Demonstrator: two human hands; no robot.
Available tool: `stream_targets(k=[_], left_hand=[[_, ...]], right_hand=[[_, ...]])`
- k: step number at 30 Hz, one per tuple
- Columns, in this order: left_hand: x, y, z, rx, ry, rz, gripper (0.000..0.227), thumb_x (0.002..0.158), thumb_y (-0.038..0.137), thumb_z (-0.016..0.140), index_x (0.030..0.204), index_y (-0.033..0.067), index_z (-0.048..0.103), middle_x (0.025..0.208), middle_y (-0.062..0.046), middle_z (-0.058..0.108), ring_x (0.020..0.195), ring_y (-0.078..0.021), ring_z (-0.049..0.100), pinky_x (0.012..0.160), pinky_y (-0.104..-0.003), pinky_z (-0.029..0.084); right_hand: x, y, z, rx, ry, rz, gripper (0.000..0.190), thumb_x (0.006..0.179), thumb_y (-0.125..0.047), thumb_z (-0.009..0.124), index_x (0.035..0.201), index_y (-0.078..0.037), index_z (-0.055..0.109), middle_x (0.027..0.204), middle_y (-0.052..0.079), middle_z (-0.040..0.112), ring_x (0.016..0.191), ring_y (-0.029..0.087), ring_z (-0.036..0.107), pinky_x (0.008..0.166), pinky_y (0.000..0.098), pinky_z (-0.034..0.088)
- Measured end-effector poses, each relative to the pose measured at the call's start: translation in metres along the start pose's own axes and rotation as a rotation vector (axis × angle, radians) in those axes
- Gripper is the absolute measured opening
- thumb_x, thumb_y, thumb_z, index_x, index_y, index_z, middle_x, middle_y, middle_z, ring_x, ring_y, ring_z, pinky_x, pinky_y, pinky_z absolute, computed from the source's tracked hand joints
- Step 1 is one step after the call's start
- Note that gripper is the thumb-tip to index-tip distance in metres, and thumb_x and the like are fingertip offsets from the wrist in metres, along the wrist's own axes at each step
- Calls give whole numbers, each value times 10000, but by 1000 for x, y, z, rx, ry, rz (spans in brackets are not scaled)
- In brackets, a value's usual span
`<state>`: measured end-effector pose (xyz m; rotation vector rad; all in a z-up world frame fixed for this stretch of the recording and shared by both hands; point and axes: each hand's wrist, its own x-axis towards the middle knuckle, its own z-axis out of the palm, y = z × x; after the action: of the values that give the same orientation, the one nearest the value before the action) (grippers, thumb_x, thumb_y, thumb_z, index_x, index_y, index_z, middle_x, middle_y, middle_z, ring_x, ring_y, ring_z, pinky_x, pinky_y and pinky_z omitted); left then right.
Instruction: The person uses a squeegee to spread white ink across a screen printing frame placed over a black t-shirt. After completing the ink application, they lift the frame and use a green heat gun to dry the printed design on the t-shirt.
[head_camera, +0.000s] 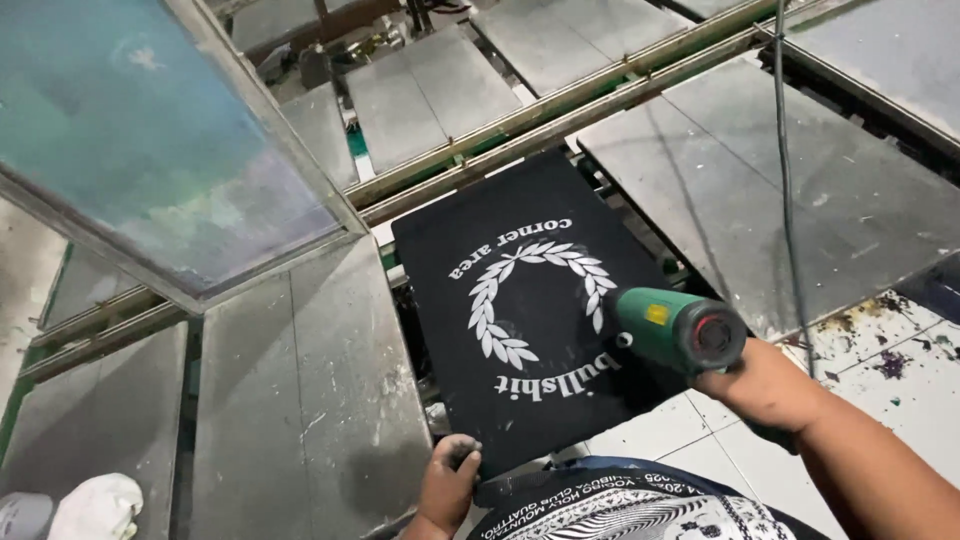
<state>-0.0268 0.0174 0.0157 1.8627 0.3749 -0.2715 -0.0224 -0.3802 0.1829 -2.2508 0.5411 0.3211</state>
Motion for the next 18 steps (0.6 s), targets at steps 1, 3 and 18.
stream_targets(k=[1,3,18], left_hand=[[2,-7,0,3,-2,0,132,752,132,626,881,139,652,885,-34,718,780,-153,644,705,-290,510],[11,-16,12,157,147,155,169,713,240,658,862,166,690,890,1,703,882,-148,651,842,-292,488],[-14,76,112,-69,524,-161,164,808,164,604,932,69,652,887,-70,665,718,-206,616,662,-331,513]], right_hand=[[2,4,2,2,0,3,369,631,-268,689,976,-141,721,913,31,720,884,142,638,822,288,475],[14,10,-5,24,-25,-52,255,632,-218,676,858,-110,721,793,26,686,758,134,598,739,268,481],[117,74,-75,132,-276,-290,312,624,-190,737,932,-139,748,879,0,750,849,111,654,819,278,522]])
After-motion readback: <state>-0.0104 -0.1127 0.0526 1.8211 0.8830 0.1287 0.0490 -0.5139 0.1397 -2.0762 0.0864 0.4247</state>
